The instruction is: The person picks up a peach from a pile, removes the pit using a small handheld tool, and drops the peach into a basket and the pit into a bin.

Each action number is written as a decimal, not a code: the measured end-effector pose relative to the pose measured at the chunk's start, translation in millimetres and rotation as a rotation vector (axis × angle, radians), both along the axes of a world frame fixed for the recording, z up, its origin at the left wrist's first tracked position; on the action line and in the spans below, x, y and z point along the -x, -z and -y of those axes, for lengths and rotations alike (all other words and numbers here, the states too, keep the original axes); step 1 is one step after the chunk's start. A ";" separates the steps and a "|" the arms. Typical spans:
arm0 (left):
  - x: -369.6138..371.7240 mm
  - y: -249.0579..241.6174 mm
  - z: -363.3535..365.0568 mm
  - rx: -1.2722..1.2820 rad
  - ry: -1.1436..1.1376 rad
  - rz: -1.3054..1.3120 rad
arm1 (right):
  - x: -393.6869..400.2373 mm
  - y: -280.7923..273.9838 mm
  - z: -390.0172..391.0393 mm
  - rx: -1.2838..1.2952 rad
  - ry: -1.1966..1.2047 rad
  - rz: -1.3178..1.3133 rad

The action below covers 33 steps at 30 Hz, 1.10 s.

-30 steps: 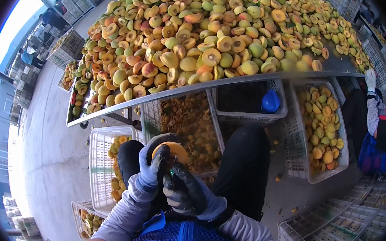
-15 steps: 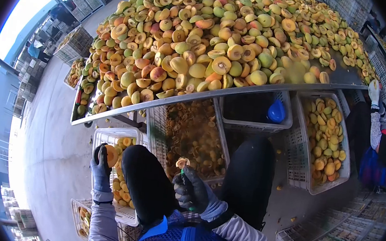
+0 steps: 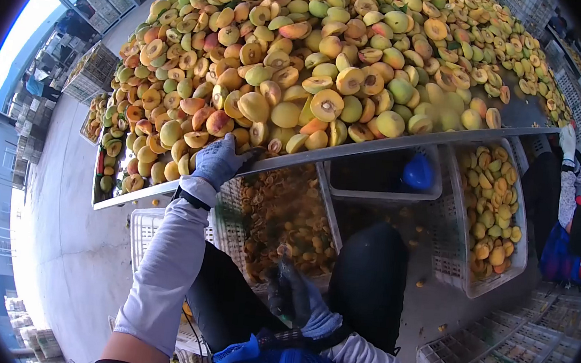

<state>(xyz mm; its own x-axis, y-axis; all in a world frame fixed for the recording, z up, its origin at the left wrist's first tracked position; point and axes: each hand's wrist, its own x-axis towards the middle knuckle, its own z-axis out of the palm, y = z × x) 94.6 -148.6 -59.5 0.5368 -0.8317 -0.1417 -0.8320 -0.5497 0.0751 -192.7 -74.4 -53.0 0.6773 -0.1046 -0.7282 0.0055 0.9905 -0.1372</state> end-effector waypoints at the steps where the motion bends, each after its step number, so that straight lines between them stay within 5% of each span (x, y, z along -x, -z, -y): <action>1: -2.8 -0.5 1.3 -0.008 -0.001 -0.032 | 0.0 -2.1 0.0 0.033 0.010 -0.013; 3: -13.1 -3.2 -3.1 -0.047 0.037 -0.097 | 3.0 -0.6 0.1 0.066 0.024 -0.029; 8: -9.4 -15.4 -24.0 0.158 0.111 -0.007 | 10.0 -11.3 5.8 0.020 -0.069 0.476; 10: 1.0 -17.7 -43.6 0.473 0.158 0.025 | 9.3 -15.8 5.7 0.079 -0.042 0.451; 15: 58.9 -43.7 -88.2 0.716 0.240 0.008 | 2.2 -28.1 8.8 0.264 0.020 0.406; 18: 101.2 -67.3 -117.9 0.765 0.353 0.010 | -4.6 -33.6 15.4 0.454 0.111 0.126; 22: 135.0 -78.0 -148.0 0.670 0.605 0.079 | -6.7 -44.5 21.1 0.628 0.081 0.076; 25: 136.0 -68.4 -154.0 0.793 0.505 -0.254 | -0.8 -44.7 21.2 0.609 0.051 0.172; 27: 157.5 -60.2 -162.0 1.008 -0.023 -1.054 | 2.6 -44.2 14.3 0.564 0.093 0.209; 28: 170.3 -59.0 -151.6 1.204 -0.102 -1.277 | 3.2 -43.2 10.0 0.507 0.132 0.246; 29: 167.0 -63.5 -158.7 0.941 -0.238 -1.258 | 0.8 -41.6 6.3 0.506 0.129 0.247; 31: 169.3 -46.9 -165.4 0.856 -0.569 -1.630 | -7.2 -36.3 2.4 0.722 0.127 0.281; 33: 165.6 -26.3 -170.0 0.962 -0.575 -1.545 | -5.8 -21.2 -0.2 0.726 0.088 0.250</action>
